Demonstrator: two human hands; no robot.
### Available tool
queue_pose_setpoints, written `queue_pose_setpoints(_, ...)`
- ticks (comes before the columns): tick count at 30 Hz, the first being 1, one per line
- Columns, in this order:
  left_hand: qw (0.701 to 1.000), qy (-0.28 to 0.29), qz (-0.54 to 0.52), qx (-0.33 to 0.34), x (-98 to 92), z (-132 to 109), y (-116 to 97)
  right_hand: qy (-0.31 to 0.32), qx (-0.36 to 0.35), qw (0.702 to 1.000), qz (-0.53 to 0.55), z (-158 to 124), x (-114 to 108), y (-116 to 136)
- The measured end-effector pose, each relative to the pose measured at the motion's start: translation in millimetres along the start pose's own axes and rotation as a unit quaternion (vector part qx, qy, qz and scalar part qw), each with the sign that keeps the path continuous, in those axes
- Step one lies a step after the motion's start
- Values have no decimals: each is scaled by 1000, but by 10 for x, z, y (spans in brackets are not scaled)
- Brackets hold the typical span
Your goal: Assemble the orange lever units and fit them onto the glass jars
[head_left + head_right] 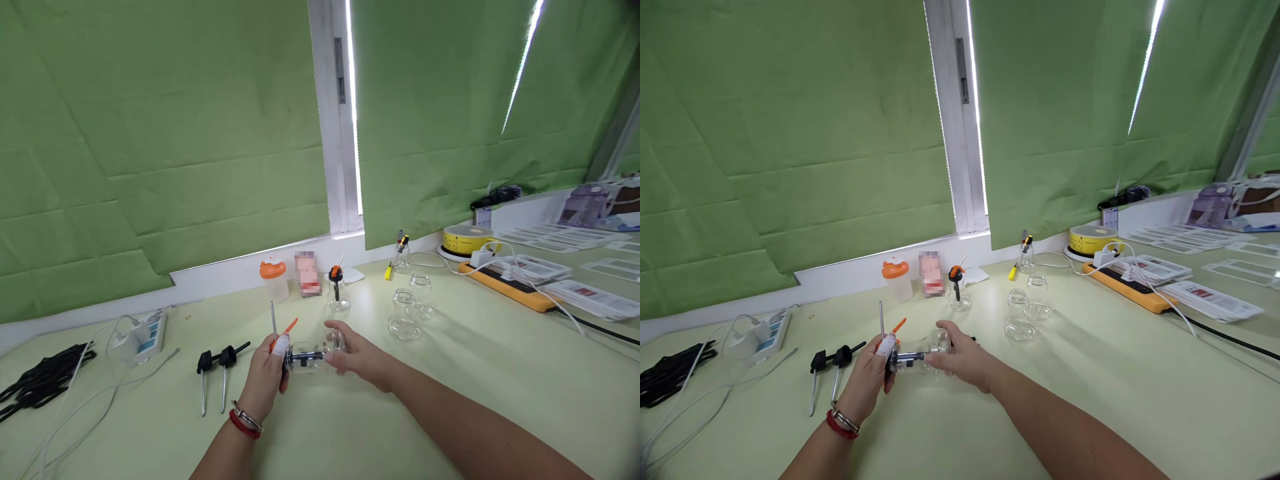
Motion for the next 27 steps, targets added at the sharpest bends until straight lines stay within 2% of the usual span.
queue_pose_setpoints(1,1000,1,0,-1,2,2,3,5,1,1000,-8,7,7,-16)
queue_pose_setpoints(3,1000,2,-13,-19,-6,15,24,-16,-83,991,-108,5,1,45)
queue_pose_setpoints(5,998,13,-41,-53,-18,31,56,-48,-216,947,-235,-24,-5,175)
queue_pose_setpoints(7,993,26,-66,-98,-23,37,88,-56,-316,893,-316,-59,-4,290)
queue_pose_setpoints(8,989,30,-75,-121,-24,35,101,-53,-345,875,-336,-72,-6,332)
queue_pose_setpoints(10,982,33,-87,-166,-23,22,120,-44,-375,858,-348,-87,-13,392)
queue_pose_setpoints(15,962,58,-127,-236,-36,-7,119,-22,-364,879,-308,-104,-9,426)
queue_pose_setpoints(17,948,72,-150,-273,-61,-7,124,-24,-349,888,-298,-105,-18,396)
queue_pose_setpoints(19,939,81,-184,-280,-94,9,119,-39,-340,889,-305,-96,-45,341)
queue_pose_setpoints(21,940,67,-226,-247,-133,43,97,-89,-349,877,-318,-75,-97,269)
queue_pose_setpoints(24,944,0,-271,-190,-190,83,72,-228,-349,853,-314,-15,-212,131)
queue_pose_setpoints(27,946,-53,-277,-161,-209,96,82,-338,-249,865,-275,93,-340,-64)
Point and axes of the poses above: each hand's wrist, its own z-axis towards the middle knuckle, its own x-axis out of the palm, y = z × x, the point moved 3 cm from there along z, towards the middle knuckle, and after that the axes turned 3 degrees about -z, right-handed, at the moved point
